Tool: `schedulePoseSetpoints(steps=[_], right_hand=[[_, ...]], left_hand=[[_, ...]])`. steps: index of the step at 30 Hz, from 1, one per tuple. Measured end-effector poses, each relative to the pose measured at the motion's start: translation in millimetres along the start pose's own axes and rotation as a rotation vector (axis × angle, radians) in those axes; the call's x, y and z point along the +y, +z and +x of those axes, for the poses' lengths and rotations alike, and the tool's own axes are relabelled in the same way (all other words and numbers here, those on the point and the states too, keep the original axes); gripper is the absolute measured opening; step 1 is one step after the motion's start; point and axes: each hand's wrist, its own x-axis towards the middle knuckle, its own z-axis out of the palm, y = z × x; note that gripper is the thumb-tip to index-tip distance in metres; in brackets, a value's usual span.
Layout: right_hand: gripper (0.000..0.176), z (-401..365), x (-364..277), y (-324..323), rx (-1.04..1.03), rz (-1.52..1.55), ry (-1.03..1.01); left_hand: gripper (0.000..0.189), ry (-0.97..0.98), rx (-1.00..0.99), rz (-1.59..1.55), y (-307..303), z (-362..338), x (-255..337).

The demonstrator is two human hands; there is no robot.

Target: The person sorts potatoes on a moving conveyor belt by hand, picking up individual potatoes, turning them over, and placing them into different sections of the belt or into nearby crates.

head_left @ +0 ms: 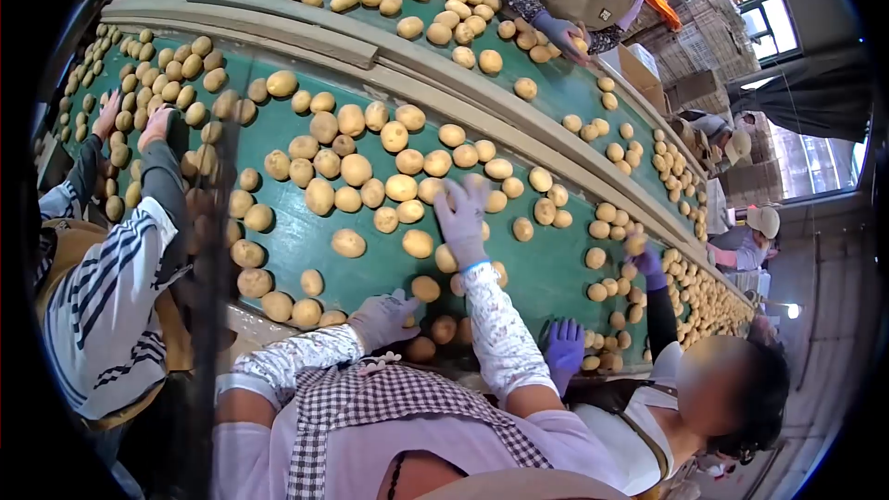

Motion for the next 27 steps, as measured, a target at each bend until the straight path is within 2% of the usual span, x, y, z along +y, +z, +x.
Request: schedulePoseSetpoints(steps=[2,3,4,5,6,7,8,10,11,12,14,16,17,18,20,21,22,23,24,26,27], right_hand=[[0.033,-26.9,-19.9,-18.8,-0.077,0.342,-0.104],[0.033,-32.2,-4.3,-37.9,-0.098,0.352,-0.119],[0.025,-31.7,23.2,-67.2,0.103,0.463,0.124],[0.026,-30.8,55.8,-97.4,0.302,0.564,0.372],[0.027,-48.4,128.4,-111.5,0.403,0.881,0.626],[0.028,-53.6,152.7,-131.4,0.542,0.623,0.646],[0.027,-79.9,209.3,-128.9,0.592,0.550,0.634],[0.027,-100.2,201.6,-120.7,0.640,0.624,0.624],[0.029,-103.6,195.0,-125.4,0.614,0.856,0.624],[0.030,-118.4,195.6,-115.2,0.404,0.258,0.318],[0.034,-108.2,145.4,-110.6,0.372,1.192,0.691],[0.041,-100.6,75.4,-84.0,0.251,0.862,0.528],[0.045,-98.0,39.0,-78.2,0.283,0.949,0.622],[0.049,-91.9,10.3,-62.9,0.303,0.880,0.641],[0.052,-85.7,-44.0,-24.1,0.284,0.844,0.558],[0.053,-72.5,-58.0,5.2,0.275,0.806,0.523],[0.054,-59.0,-74.8,35.3,0.266,0.768,0.489],[0.053,-43.4,-113.8,53.4,0.299,0.979,0.518],[0.051,-31.3,-107.1,114.0,0.228,0.739,0.339],[0.044,9.5,-171.9,165.5,0.141,0.838,0.267],[0.041,24.9,-189.1,168.3,0.024,0.838,0.040]], left_hand=[[0.063,0.101,0.093,0.090,11.8,3.8,-4.8],[0.069,0.052,0.082,0.048,17.5,7.3,1.1],[0.068,0.046,0.194,0.019,20.3,9.7,-0.3],[0.067,0.012,0.243,-0.027,16.7,15.1,-10.2],[0.066,-0.013,0.274,-0.093,15.7,15.8,-14.4],[0.066,-0.009,0.274,-0.119,8.7,17.8,-14.5],[0.064,-0.031,0.210,-0.136,-0.2,17.4,-13.0],[0.062,-0.053,0.139,-0.172,-2.9,21.3,-5.2],[0.061,0.013,0.157,-0.176,0.1,26.6,2.2],[0.060,0.064,0.167,-0.165,2.2,23.9,4.6],[0.060,0.028,0.166,-0.169,7.0,24.4,25.3],[0.060,0.013,0.198,-0.163,-1.9,22.7,26.1],[0.061,-0.028,0.269,-0.143,10.9,23.3,19.6],[0.061,-0.040,0.245,-0.123,-2.2,12.0,9.6],[0.063,-0.199,0.186,-0.235,-42.3,-11.8,-14.3],[0.065,-0.070,0.443,-0.209,-39.6,-29.0,-47.3],[0.066,-0.128,0.422,-0.404,-55.0,-44.2,-59.6],[0.066,-0.170,0.462,-0.386,-65.1,-54.6,-83.9],[0.066,-0.197,0.500,-0.363,-78.4,-60.0,-109.9],[0.066,-0.347,0.478,-0.509,-142.6,-80.3,-119.2],[0.064,-0.428,0.576,-0.327,-150.7,-99.3,-142.9]])
